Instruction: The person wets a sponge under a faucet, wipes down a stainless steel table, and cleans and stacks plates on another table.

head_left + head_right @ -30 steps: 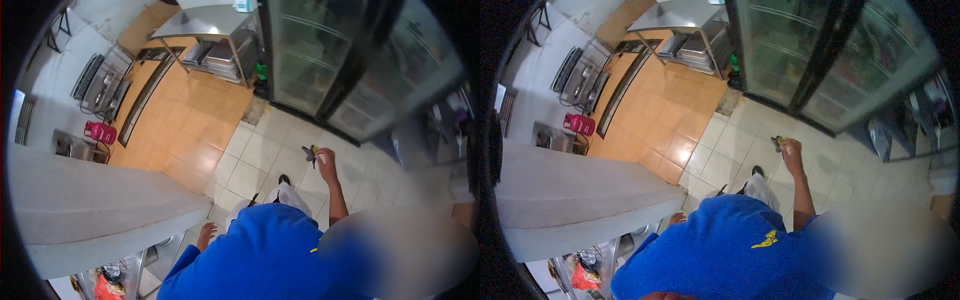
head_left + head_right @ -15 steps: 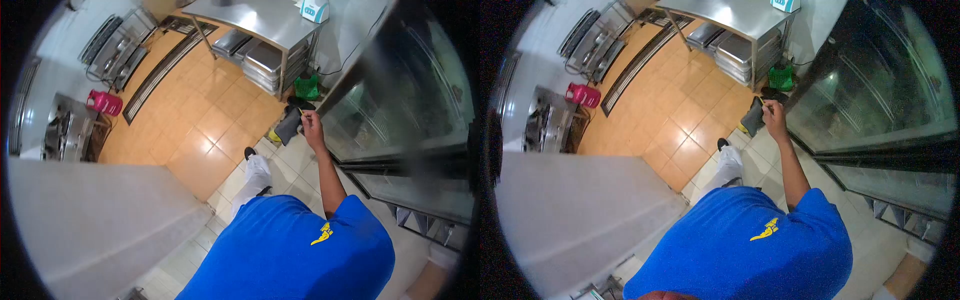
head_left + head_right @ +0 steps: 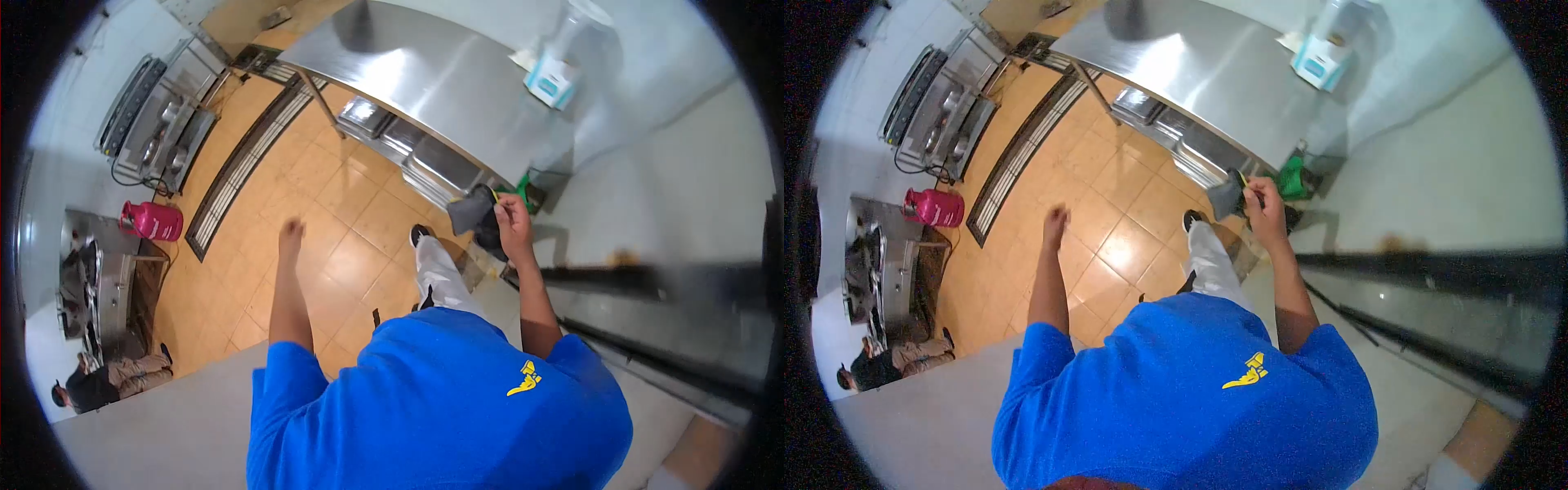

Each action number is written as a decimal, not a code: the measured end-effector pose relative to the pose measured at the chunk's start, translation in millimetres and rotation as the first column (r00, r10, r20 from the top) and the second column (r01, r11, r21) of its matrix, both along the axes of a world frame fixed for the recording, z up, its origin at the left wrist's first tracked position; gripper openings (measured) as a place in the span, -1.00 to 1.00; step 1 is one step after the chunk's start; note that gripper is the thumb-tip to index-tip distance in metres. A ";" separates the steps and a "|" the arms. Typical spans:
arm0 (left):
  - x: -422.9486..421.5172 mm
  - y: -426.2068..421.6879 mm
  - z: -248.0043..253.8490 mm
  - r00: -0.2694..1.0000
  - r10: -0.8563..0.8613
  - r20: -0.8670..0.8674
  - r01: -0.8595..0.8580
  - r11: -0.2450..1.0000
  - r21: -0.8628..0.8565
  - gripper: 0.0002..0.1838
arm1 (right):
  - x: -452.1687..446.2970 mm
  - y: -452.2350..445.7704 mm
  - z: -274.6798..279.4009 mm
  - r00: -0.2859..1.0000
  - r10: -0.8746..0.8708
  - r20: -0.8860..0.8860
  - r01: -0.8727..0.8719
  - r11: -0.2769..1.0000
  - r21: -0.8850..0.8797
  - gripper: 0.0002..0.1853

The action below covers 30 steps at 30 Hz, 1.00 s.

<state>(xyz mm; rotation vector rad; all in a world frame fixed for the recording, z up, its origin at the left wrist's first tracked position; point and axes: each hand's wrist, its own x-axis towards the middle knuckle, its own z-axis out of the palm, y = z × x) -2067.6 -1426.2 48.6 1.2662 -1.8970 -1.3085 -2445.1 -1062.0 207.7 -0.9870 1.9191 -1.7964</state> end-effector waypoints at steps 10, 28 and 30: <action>-1.3 -90.2 -119.7 0.937 -0.045 0.347 0.071 0.995 -0.064 -0.73 | -48.4 -245.0 -56.6 0.944 0.322 -0.071 -0.299 0.927 0.225 -0.81; 75.1 -636.7 -70.5 0.878 -0.008 0.478 -0.264 0.826 0.499 -0.84 | 38.9 -804.6 -43.3 0.806 0.376 0.458 -0.346 0.926 -0.150 -0.88; 14.0 -748.5 -62.9 0.990 -0.091 0.109 0.058 0.961 0.272 -0.69 | 36.1 -860.6 -32.2 0.819 0.373 0.435 -0.360 0.926 -0.115 -0.89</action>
